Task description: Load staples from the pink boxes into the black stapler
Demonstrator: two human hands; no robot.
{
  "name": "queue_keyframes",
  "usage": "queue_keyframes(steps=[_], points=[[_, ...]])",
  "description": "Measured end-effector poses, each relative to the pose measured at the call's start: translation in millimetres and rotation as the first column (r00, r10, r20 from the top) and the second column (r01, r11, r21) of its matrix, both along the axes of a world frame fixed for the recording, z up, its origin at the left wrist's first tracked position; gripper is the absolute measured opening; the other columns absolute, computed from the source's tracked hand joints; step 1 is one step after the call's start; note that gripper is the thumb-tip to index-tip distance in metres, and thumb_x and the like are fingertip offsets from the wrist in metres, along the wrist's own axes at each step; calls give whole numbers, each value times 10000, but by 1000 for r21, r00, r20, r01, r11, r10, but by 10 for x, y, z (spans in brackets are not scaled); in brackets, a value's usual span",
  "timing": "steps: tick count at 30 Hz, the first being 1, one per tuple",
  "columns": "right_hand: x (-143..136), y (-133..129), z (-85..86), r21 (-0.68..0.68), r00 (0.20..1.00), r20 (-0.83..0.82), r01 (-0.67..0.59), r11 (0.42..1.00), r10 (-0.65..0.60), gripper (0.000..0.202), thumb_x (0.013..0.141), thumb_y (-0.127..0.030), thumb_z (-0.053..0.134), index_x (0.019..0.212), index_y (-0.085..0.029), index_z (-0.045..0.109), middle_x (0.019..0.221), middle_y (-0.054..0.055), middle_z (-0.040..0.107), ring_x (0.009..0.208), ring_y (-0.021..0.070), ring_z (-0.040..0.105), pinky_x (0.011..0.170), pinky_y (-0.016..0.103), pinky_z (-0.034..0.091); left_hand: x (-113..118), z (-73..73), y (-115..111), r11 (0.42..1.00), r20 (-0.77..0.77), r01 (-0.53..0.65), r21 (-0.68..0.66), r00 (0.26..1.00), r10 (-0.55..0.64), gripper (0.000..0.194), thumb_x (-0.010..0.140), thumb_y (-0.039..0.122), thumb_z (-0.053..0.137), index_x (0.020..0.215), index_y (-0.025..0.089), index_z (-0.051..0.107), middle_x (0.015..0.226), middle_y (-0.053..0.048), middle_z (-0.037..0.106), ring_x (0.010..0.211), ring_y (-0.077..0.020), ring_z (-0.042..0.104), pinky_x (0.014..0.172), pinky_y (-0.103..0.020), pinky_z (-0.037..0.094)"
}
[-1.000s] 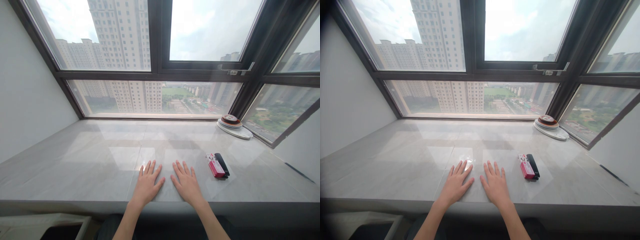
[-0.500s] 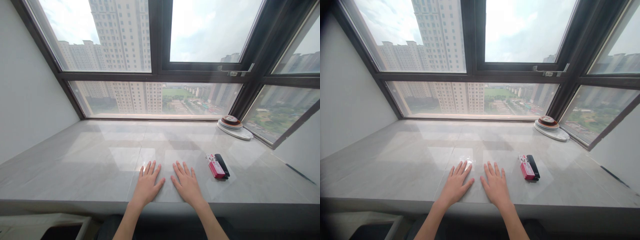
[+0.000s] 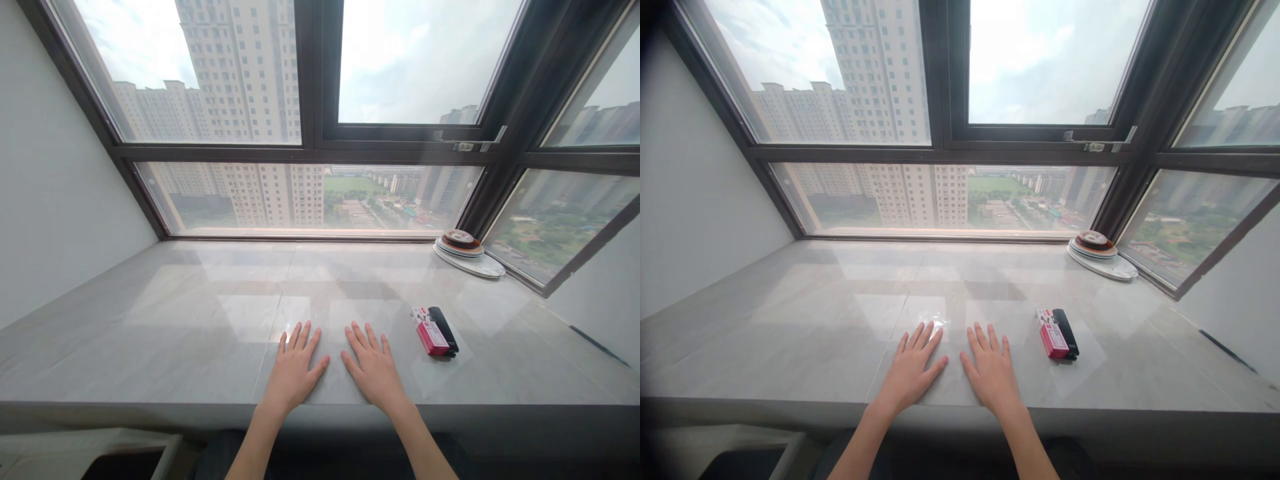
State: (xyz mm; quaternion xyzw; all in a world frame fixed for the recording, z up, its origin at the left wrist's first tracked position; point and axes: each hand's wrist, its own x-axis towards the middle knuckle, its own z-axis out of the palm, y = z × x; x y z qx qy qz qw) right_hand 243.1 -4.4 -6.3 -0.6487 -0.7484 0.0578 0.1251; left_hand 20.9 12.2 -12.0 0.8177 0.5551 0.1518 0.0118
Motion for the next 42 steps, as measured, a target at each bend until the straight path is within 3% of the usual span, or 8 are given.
queue_keyframes(steps=[25,42], points=[[25,13,-56,33,999,-30,-12,999,13,594,1025,-540,305,1594,-373,281,1671,-57,214,1555,288,115,1230,548,67,7,-10,10,1000,45,-10,7,999,10,623,1001,600,383,1574,363,315,1665,-13,250,1553,-279,173,1240,-557,175],[31,16,-68,54,997,-79,-20,998,24,579,1017,-501,352,1580,-368,326,1661,-46,244,1555,295,129,1229,559,70,3,6,-3,1000,12,22,-10,1000,-22,577,1013,590,341,1563,418,316,1654,48,274,1552,-316,157,1226,-588,186]])
